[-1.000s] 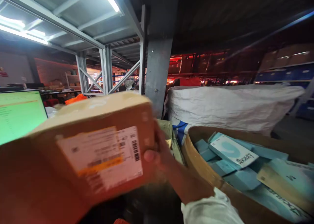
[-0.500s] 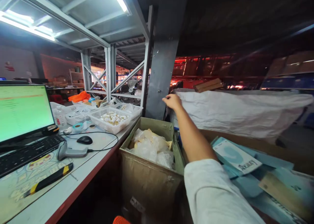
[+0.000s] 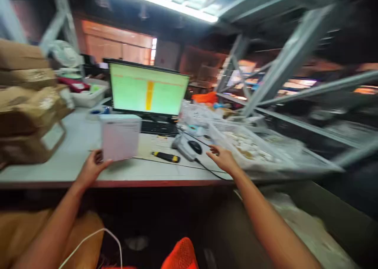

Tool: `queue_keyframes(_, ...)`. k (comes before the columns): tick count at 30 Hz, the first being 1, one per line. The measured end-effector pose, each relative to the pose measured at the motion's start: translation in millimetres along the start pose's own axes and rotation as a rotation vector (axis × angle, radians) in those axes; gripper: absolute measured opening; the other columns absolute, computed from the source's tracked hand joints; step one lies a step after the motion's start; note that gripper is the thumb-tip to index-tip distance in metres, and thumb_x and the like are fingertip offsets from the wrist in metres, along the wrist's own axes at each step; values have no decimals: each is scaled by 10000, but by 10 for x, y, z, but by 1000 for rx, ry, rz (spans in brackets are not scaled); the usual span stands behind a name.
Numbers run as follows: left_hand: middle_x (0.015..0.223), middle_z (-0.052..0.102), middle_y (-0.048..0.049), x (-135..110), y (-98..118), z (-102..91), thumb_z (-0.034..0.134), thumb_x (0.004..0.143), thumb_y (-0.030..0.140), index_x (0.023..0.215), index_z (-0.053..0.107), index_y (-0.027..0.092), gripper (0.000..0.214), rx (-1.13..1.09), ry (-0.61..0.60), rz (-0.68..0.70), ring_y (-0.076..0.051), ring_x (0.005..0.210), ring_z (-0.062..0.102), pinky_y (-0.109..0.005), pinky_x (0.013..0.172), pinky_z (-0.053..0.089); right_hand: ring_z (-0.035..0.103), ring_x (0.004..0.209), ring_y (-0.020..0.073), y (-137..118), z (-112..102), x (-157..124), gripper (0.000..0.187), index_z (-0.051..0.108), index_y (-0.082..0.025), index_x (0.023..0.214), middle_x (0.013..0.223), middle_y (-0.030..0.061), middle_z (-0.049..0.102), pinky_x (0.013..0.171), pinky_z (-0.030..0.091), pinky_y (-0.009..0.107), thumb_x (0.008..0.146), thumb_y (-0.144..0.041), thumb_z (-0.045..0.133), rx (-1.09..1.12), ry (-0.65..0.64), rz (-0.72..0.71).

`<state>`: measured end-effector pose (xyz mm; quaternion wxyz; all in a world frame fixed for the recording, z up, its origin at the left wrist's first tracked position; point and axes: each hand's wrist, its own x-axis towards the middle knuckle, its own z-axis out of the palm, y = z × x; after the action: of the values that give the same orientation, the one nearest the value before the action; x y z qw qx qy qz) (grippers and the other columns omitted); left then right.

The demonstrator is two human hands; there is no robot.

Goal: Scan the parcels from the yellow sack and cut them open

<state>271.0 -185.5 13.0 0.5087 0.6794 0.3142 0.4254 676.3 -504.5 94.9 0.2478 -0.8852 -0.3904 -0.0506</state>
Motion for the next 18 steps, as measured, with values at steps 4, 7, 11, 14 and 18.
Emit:
queue_keyframes(4,1172,702,-150,-158,-190,-192,852,582,680,1155,517,178,832,-117,57,-89,-321,1110,695,-470,1021,547,623,1292,355,-7,656,351,552,612,-62,1408,1392,236,651,1130,451,463,928,-333,654,-83,-55,-68)
queue_keyframes(7,1223,674,-165,-126,-222,-22,796,662,659,1219,447,184,811,-132,84,-61,-300,1125,686,-443,1007,548,589,1342,361,-73,926,456,641,540,-35,1481,1441,248,613,1136,445,453,953,-392,604,-103,-108,-55)
queue_keyframes(11,1280,635,-174,-64,-192,172,746,734,647,1286,376,208,798,-137,98,4,-288,1151,666,-427,983,557,666,1223,375,-287,1122,570,698,489,-46,1522,1307,239,696,1030,506,444,965,-456,583,-135,-151,-14)
queue_keyframes(14,1353,587,-165,29,-140,248,751,755,635,1332,381,230,796,-132,120,117,-277,1178,645,-414,990,552,675,1194,374,-513,1232,615,621,535,-51,1468,1274,256,701,966,509,405,954,-395,596,-252,-205,26)
queue_keyframes(18,1443,531,-153,103,-176,266,747,782,629,1430,386,251,833,-81,88,181,-293,1251,612,-426,1036,532,686,1152,365,-721,1239,580,498,593,-38,1368,1236,274,704,894,498,377,955,-313,550,-310,-215,74)
